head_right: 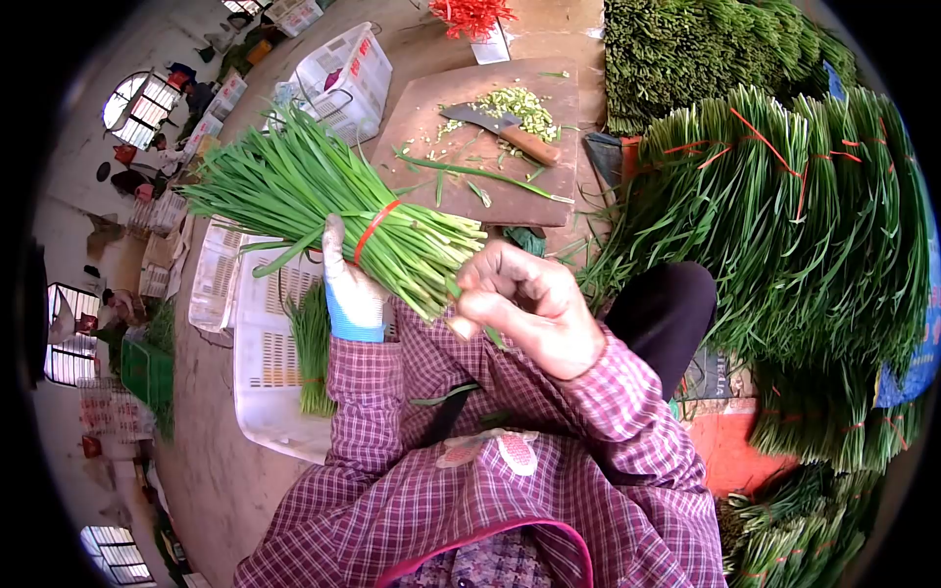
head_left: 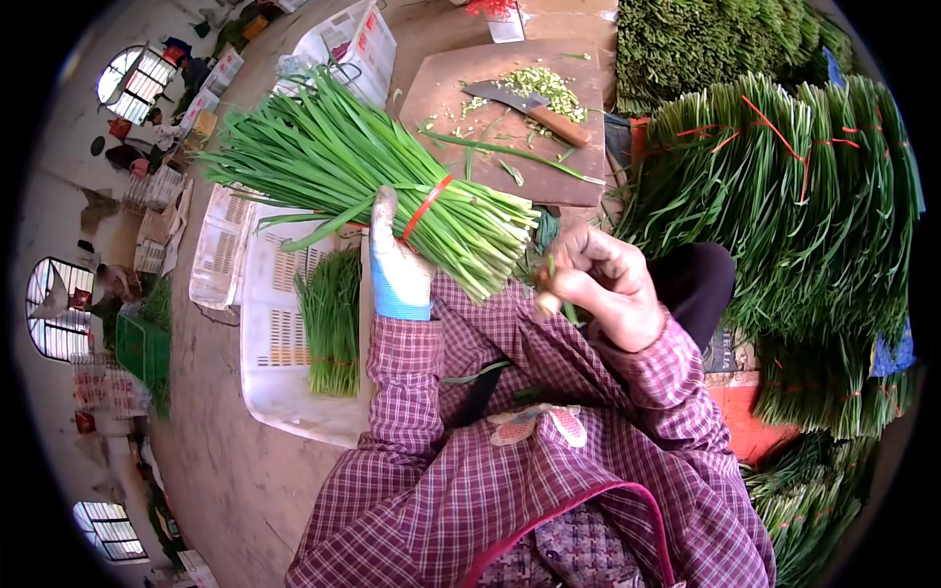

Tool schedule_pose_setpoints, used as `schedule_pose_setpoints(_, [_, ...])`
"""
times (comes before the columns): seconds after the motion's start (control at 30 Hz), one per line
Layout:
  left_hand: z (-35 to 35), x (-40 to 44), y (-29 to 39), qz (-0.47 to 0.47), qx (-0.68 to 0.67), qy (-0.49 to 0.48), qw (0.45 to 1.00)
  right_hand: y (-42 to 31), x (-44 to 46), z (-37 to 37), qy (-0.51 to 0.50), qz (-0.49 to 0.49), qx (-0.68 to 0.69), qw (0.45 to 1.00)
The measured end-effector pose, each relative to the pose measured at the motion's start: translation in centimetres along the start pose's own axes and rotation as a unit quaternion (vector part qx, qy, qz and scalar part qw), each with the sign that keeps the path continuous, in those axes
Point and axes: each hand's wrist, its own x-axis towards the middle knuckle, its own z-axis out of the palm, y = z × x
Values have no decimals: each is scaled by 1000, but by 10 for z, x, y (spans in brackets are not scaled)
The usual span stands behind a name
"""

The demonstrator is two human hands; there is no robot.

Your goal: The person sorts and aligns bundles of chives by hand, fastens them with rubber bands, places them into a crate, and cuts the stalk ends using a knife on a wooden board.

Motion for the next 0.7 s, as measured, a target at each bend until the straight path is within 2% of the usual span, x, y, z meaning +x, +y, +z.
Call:
schedule_pose_setpoints(0.03, [-1,1,2,-2,-11,-11,1000,-11,-3,-7,-71,50,51,995])
schedule_pose_setpoints(0.07, [0,-2,4,1,-1,-33,999,-19,-3,-7,-82,101,-7,992])
schedule_pose_setpoints(0.1, [2,-3,4,1,-1,-33,999,-10,7,-6,-99,-46,-195,975])
schedule_pose_setpoints(0.13, [4,-4,4,7,12,-12,1000,-3,13,2,-53,-106,-325,938])
schedule_pose_setpoints(0.17, [6,-5,4,13,25,8,1000,2,18,11,-6,-164,-447,879])
schedule_pose_setpoints(0.2, [8,-7,3,14,25,8,1000,-1,20,19,-4,-120,-538,834])
schedule_pose_setpoints(0.23, [10,-9,3,21,32,20,999,11,24,22,10,-163,-584,795])
schedule_pose_setpoints(0.3, [13,-13,5,31,41,34,998,18,31,29,30,-208,-620,756])
schedule_pose_setpoints(0.4, [15,-15,2,57,60,25,996,26,32,26,27,-252,-623,740])
schedule_pose_setpoints(0.57, [16,-13,-1,61,87,46,993,27,21,16,-4,-249,-632,734])
schedule_pose_setpoints(0.63, [14,-13,1,43,78,37,995,15,12,16,-88,-239,-501,827])
schedule_pose_setpoints(0.67, [12,-13,3,25,69,28,997,9,9,14,-158,-179,-409,881])
schedule_pose_setpoints(0.7, [6,-11,3,25,69,28,997,5,8,12,-206,-140,-355,901])
